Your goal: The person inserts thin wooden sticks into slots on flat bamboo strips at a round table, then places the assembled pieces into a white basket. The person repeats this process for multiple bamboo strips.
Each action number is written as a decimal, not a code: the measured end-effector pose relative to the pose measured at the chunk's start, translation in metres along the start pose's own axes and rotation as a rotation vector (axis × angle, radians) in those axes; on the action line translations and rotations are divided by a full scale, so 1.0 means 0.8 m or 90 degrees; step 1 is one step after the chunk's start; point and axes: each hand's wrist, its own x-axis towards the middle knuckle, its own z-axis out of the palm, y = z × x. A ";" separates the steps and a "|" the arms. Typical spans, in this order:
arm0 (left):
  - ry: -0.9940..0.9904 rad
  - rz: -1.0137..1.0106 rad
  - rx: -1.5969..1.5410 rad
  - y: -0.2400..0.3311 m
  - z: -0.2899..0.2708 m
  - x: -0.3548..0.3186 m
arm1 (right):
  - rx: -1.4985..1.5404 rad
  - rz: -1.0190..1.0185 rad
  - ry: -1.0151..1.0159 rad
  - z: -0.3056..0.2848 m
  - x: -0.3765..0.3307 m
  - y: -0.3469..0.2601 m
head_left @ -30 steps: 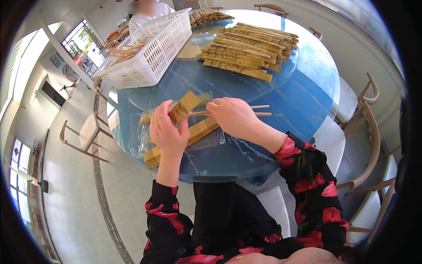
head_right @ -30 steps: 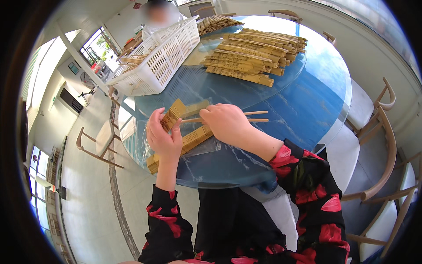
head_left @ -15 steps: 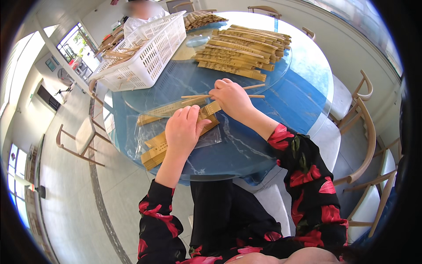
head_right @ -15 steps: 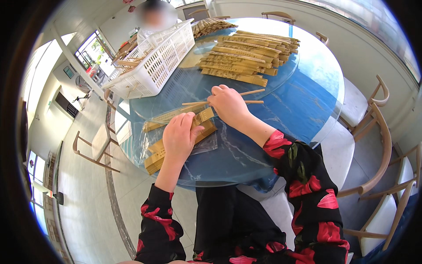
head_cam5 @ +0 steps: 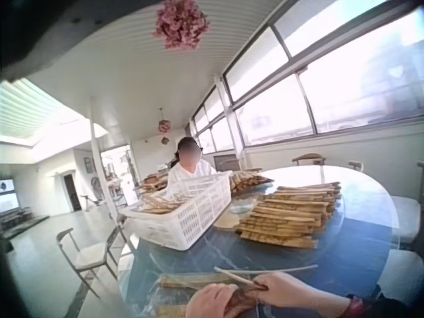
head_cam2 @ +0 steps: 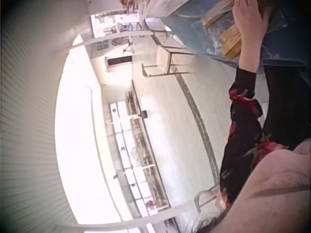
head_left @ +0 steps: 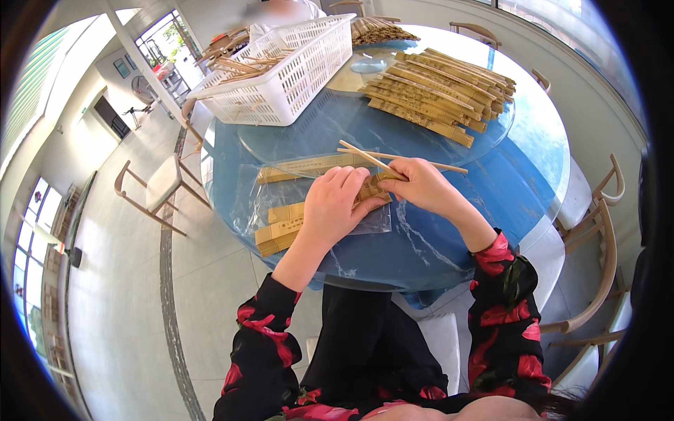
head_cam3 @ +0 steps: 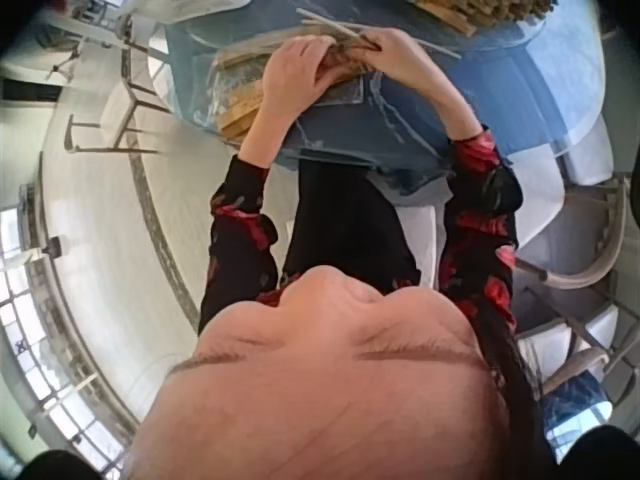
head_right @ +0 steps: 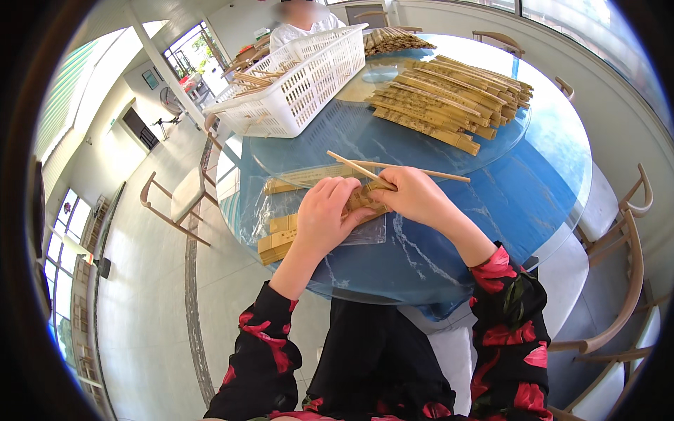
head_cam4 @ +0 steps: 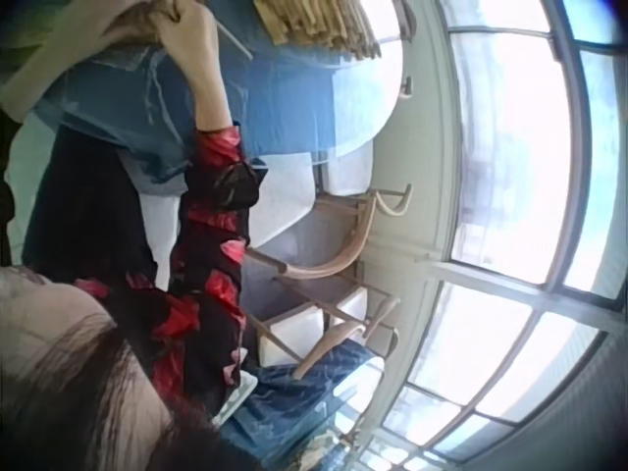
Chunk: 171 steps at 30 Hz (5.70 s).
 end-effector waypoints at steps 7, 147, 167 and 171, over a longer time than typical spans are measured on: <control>-0.027 -0.331 0.166 -0.184 -0.065 -0.073 | -0.098 -0.007 0.017 0.000 -0.002 0.000; -0.083 -0.338 -0.740 0.016 -0.002 -0.027 | 0.270 0.065 -0.247 -0.013 -0.004 -0.002; 0.113 -0.420 -0.686 0.012 -0.017 -0.036 | 0.125 -0.054 -0.184 -0.059 -0.012 -0.011; 0.137 -0.402 -0.704 0.013 -0.016 -0.034 | 0.085 -0.036 -0.209 -0.063 -0.014 -0.008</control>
